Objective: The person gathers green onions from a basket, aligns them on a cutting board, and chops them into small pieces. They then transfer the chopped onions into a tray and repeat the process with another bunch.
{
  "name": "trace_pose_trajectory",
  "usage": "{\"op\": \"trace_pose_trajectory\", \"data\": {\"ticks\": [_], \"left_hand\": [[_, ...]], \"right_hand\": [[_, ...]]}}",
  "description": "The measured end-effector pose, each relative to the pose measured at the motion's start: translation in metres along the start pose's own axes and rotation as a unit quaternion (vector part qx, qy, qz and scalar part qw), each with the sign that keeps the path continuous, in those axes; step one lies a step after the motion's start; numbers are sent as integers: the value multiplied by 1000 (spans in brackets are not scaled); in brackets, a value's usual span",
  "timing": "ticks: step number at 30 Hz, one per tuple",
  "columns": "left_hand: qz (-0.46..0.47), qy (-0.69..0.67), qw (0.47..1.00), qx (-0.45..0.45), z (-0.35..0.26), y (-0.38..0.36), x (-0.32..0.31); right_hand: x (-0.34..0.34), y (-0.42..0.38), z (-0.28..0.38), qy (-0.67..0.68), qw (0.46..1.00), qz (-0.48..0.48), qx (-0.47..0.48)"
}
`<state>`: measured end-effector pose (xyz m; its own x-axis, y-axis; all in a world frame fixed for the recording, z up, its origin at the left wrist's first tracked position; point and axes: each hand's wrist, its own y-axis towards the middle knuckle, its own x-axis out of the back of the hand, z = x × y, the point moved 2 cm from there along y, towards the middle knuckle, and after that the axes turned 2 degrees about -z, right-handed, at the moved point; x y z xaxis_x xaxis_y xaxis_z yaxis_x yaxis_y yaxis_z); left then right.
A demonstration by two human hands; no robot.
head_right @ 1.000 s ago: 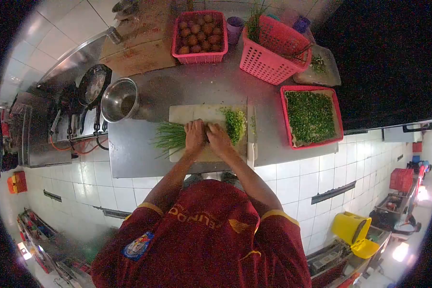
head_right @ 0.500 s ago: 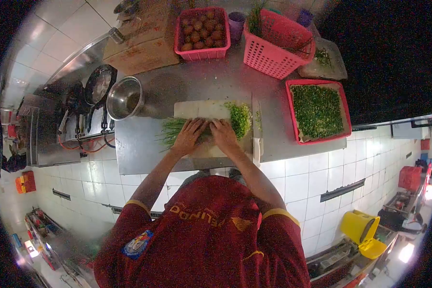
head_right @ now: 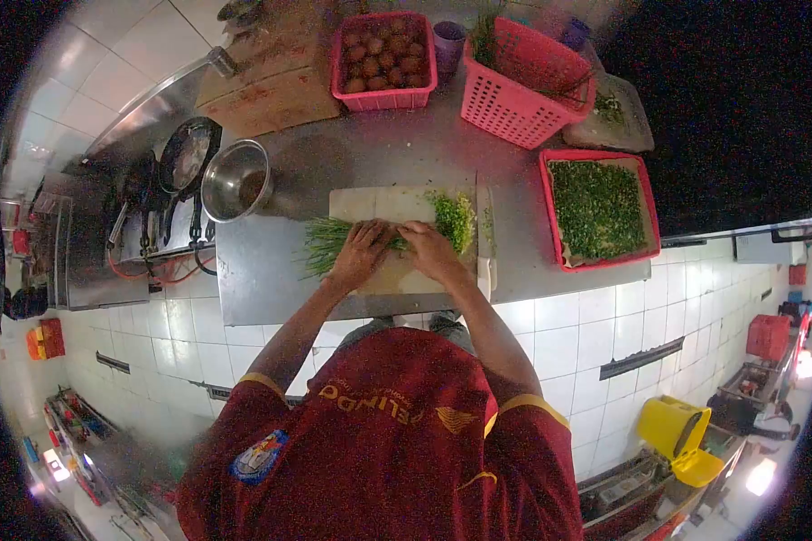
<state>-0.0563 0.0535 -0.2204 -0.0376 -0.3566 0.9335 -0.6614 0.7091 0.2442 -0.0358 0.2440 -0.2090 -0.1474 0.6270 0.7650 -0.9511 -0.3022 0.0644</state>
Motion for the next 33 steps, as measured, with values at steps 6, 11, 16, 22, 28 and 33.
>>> {"op": "trace_pose_trajectory", "data": {"ticks": [6, 11, 16, 22, 28, 33], "left_hand": [[1, 23, 1000, -8, 2, -1, -6], [9, 44, 999, -10, 2, -4, -11], [0, 31, 999, -9, 1, -3, -9], [-10, 45, 999, -22, 2, -4, -5], [26, 25, 999, 1, 3, -4, -5], [17, 6, 1000, 13, 4, -5, -8]], "right_hand": [[12, -7, 13, -3, 996, -34, -86], [0, -15, 27, 25, 989, -84, -122], [-21, -16, 19, 20, 992, -78, -98], [32, -17, 37, 29, 973, -167, -158], [12, 21, 13, 92, 975, -175, -100], [-2, 36, 6, 68, 989, -112, -71]]}}
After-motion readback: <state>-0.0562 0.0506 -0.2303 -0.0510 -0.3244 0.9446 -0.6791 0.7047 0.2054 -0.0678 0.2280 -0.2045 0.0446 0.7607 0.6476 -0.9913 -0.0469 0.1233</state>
